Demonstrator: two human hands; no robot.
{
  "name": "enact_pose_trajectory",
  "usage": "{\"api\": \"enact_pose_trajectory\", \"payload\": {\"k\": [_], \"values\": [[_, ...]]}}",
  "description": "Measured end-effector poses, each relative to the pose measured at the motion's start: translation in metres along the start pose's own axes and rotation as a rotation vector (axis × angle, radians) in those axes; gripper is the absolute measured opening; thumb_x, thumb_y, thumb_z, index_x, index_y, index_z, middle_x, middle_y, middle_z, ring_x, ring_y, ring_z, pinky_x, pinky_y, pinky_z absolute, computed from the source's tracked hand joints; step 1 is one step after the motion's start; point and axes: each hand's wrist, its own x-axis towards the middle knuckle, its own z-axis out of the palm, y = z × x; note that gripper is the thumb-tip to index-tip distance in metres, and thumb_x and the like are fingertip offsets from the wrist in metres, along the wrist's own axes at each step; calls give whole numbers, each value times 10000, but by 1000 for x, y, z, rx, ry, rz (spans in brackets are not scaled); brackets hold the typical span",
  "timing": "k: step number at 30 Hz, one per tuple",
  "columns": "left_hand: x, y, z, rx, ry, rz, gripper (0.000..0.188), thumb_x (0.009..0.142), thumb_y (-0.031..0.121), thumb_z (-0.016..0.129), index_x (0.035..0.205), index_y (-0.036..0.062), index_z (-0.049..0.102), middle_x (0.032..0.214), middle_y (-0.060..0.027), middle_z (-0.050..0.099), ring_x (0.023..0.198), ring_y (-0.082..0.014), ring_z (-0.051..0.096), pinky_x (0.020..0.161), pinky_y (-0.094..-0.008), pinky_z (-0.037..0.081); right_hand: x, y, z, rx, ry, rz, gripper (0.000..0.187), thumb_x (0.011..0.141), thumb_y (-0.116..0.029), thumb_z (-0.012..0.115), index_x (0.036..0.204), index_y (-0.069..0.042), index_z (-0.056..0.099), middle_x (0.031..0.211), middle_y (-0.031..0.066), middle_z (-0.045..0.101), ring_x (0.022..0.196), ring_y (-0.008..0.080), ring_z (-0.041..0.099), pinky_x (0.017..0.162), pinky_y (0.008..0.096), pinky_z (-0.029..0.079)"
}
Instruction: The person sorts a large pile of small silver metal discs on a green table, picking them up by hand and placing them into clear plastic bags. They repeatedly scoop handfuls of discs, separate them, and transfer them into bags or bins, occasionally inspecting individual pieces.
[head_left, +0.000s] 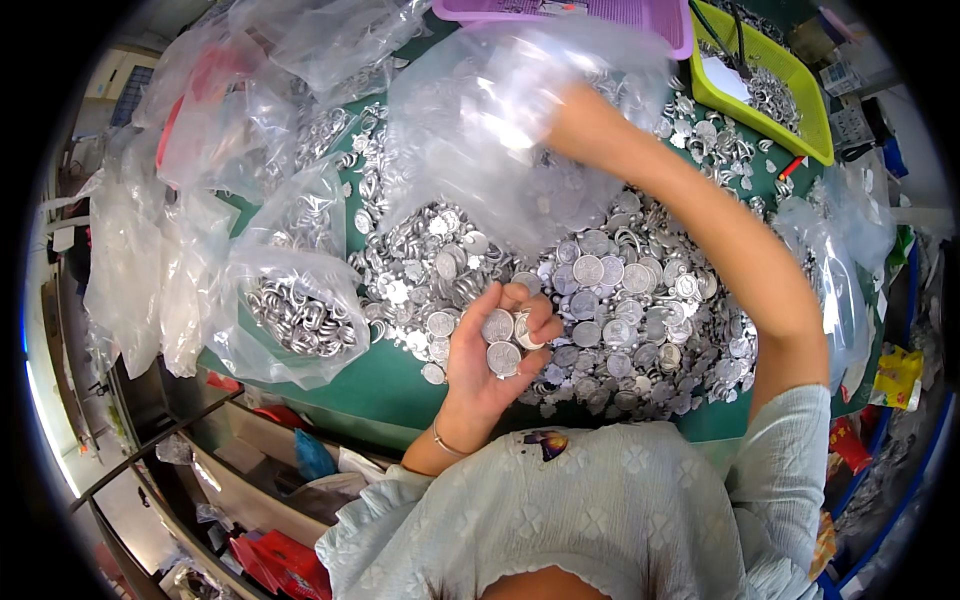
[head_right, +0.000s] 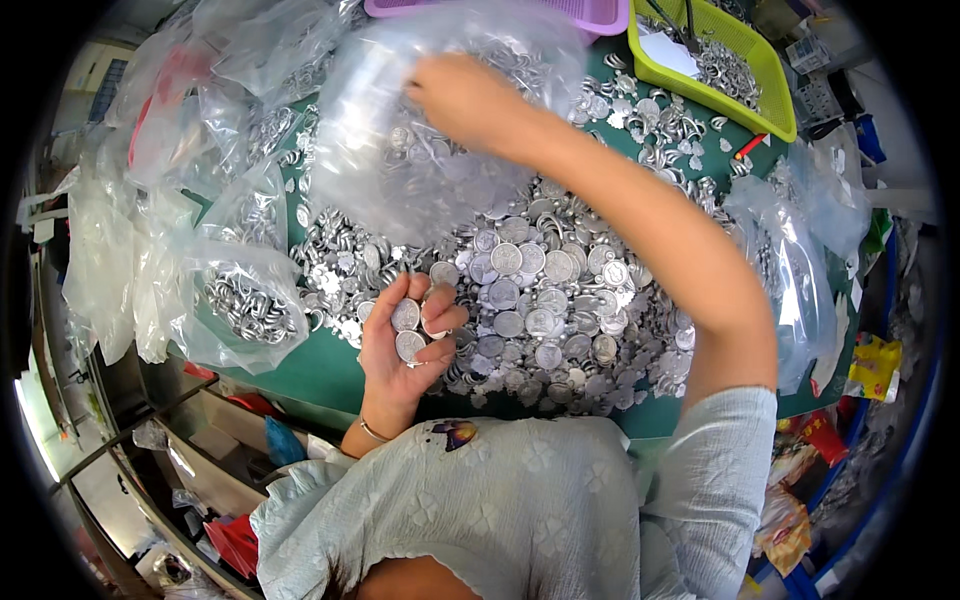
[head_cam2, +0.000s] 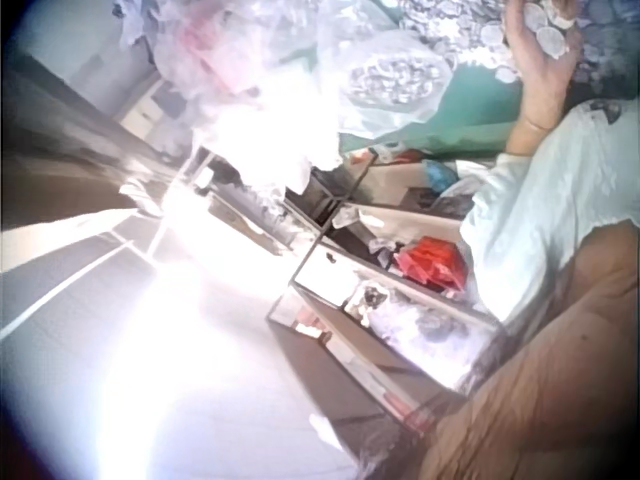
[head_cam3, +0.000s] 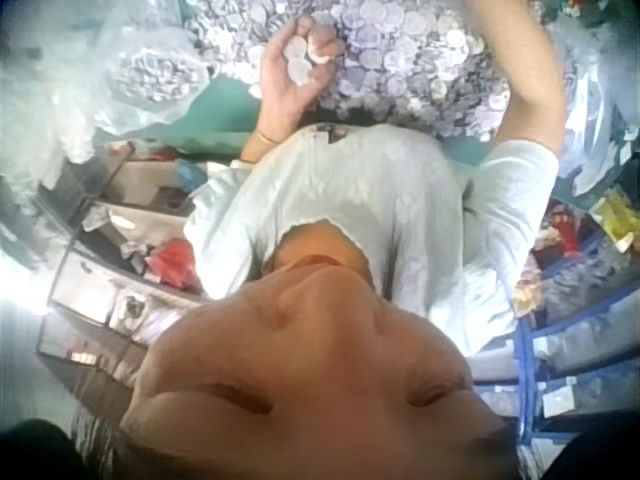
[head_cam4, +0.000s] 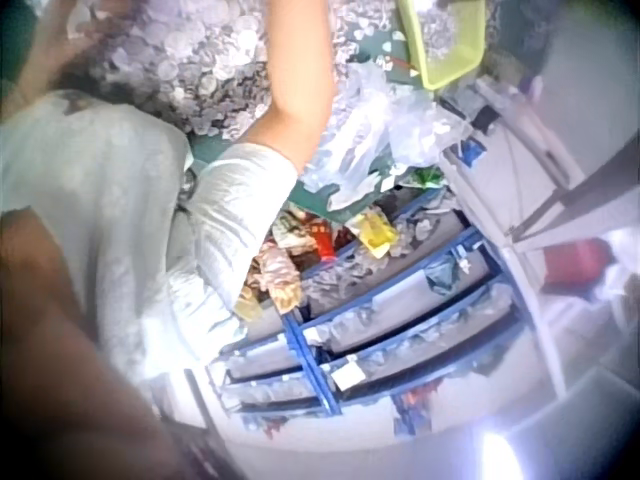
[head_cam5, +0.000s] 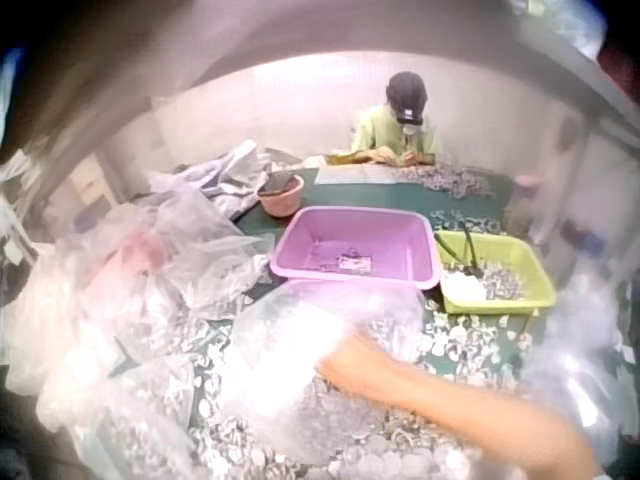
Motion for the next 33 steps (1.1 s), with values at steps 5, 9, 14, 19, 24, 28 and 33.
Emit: {"api": "enact_pose_trajectory", "payload": {"k": [5, 9, 14, 19, 24, 28, 33], "values": [[-2, -8, -4, -60, -38, -46, 305, 915, 303, 401, 989, 58, 565, 786, -84, 449, 751, -194, 406, 452, -223, 354, -78, -37, -18, 321, 291, 350, 217, 850, -159, 561, 1014, -20, 582, 911, 88, 602, 796, 235, 593, 725, 331, 487], [2, -12, -1, -62, -57, -48, 338, 908, 282, 402, 1146, 58, 486, 911, -106, 485, 771, -193, 424, 478, -229, 362, -102, -60, -40, 1453, 433, 906, 151, 870, -117, 533, 983, -18, 552, 916, 69, 593, 799, 174, 581, 699, 283, 482], [5, -1, 5, -42, -77, 81, 363, 910, 275, 405, 1212, 76, 443, 968, -99, 487, 790, -178, 447, 492, -215, 362, -143, -96, -44, 1645, 616, 870, 140, 860, -68, 541, 989, -14, 540, 847, 79, 621, 742, 176, 598, 642, 266, 475], [-10, -6, 15, 143, -14, 76, 303, 897, 229, 466, 1139, 48, 491, 901, -78, 488, 785, -171, 469, 443, -202, 348, -171, -130, -45, 701, 692, 357, 112, 756, 28, 618, 866, 15, 598, 725, 111, 635, 621, 216, 606, 608, 291, 500], [-22, -32, 26, 370, -11, -88, 267, 905, 232, 474, 1083, 38, 514, 876, -83, 520, 771, -169, 477, 417, -188, 317, -183, -150, -58, -33, 591, -83, 245, 564, 44, 685, 801, -13, 656, 817, 75, 609, 721, 234, 575, 595, 299, 488], [-32, -42, 37, 469, -66, -132, 257, 896, 199, 508, 1082, 22, 507, 881, -82, 528, 757, -156, 475, 410, -187, 305, -197, -150, -60, -188, 533, -228, 311, 502, -60, 677, 813, -47, 675, 841, 36, 584, 769, 205, 527, 571, 304, 459], [-37, -46, 38, 477, -83, -139, 262, 867, 137, 558, 1085, 6, 497, 866, -82, 530, 745, -142, 475, 427, -181, 317, -204, -157, -63, -265, 511, -224, 306, 511, -107, 658, 814, -76, 681, 846, 11, 591, 786, 196, 519, 666, 318, 398]]}}
